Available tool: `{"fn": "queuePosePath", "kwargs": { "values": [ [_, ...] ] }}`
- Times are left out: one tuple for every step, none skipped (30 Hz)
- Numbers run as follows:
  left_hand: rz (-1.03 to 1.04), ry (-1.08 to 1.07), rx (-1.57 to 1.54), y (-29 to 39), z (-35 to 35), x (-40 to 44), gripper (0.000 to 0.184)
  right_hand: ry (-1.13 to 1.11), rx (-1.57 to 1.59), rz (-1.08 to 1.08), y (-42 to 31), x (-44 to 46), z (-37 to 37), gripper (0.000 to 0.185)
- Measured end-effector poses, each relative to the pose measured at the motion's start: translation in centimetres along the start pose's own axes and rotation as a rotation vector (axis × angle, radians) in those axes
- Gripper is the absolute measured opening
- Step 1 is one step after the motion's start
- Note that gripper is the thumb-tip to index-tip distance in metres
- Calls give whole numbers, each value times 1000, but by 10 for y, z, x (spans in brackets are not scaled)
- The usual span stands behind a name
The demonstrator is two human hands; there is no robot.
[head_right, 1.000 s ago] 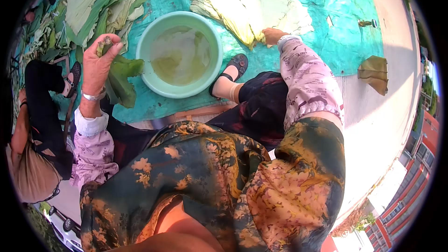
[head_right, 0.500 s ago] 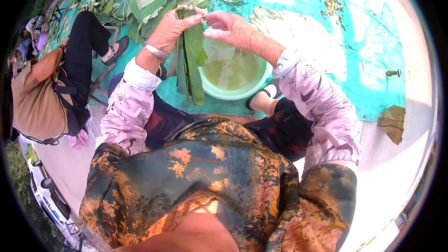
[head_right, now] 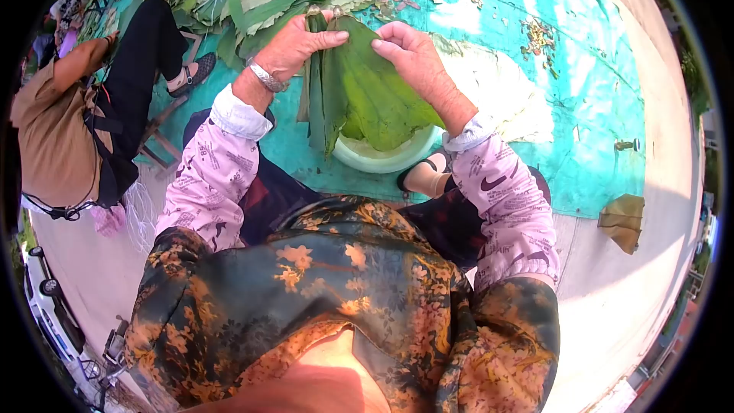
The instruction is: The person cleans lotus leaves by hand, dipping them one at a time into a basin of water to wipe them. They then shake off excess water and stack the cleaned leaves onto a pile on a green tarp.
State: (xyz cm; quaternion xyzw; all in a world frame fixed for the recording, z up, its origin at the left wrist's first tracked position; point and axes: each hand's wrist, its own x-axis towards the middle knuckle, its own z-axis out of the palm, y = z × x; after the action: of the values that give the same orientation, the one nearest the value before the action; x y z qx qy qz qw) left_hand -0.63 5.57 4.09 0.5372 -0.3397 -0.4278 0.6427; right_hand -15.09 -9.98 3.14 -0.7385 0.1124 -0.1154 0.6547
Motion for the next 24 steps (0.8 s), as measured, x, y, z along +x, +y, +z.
{"fn": "queuePosePath", "kwargs": {
  "values": [
    [-3, -8, 24, -2, -2, 1, 23, 10, 16, -9, 1, 2, -1, 13],
    [-10, -15, 49, -5, -5, 5, 21, 20, -3, -12, 2, 3, -5, 14],
    [-16, -24, 73, -6, -7, 6, 19, 32, -24, -14, 1, 5, -8, 14],
    [13, -1, 120, -7, -9, 7, 17, 45, -45, -16, 1, 6, -11, 14],
    [43, 21, 165, -7, -9, 8, 16, 52, -31, -19, -2, 6, -14, 15],
    [71, 42, 209, -7, -9, 8, 14, 61, -17, -19, -4, 7, -18, 15],
    [60, 60, 262, -8, -10, 9, 14, 69, -3, -20, -3, 7, -21, 15],
    [51, 78, 316, -9, -11, 10, 14, 54, -29, -35, -2, 8, -24, 17],
    [45, 98, 374, -10, -13, 11, 14, 28, -20, -30, -2, 7, -21, 19],
    [44, 77, 401, -9, -11, 11, 15, 2, -11, -20, -10, 5, -17, 22],
    [88, 59, 424, -9, -8, 11, 15, -23, 0, -9, -13, 3, -13, 24],
    [135, 42, 447, -9, -4, 10, 16, -34, -59, -7, -12, 2, -12, 26],
    [180, 24, 470, -8, -1, 10, 17, -46, -117, -4, -11, 3, -11, 28],
    [141, -21, 494, -6, 1, 8, 18, -58, -174, 2, -9, 3, -11, 29],
    [134, -32, 528, -7, 2, 9, 18, -78, -171, -2, -8, 3, -12, 29],
    [123, -43, 561, -10, 1, 11, 18, -98, -165, -1, -7, 3, -13, 29],
    [115, -54, 594, -12, 1, 12, 17, -119, -162, -4, -7, 4, -15, 29],
    [109, -64, 553, -10, 2, 12, 17, -103, -171, -8, -6, 5, -16, 26],
    [115, -95, 556, -12, 1, 12, 17, -68, -180, -35, -5, 7, -17, 26],
    [123, -125, 561, -14, -1, 13, 16, -33, -190, -65, -3, 8, -20, 26],
    [134, -153, 567, -14, -3, 14, 15, 0, -201, -97, -3, 9, -22, 26],
    [93, -164, 662, -15, -5, 15, 14, 4, -189, -122, -7, 8, -24, 24],
    [69, -144, 737, -16, -7, 15, 13, -21, -146, -96, -9, 7, -29, 24],
    [45, -123, 814, -16, -8, 16, 13, -48, -185, -112, -7, 8, -33, 24]
  ]
}}
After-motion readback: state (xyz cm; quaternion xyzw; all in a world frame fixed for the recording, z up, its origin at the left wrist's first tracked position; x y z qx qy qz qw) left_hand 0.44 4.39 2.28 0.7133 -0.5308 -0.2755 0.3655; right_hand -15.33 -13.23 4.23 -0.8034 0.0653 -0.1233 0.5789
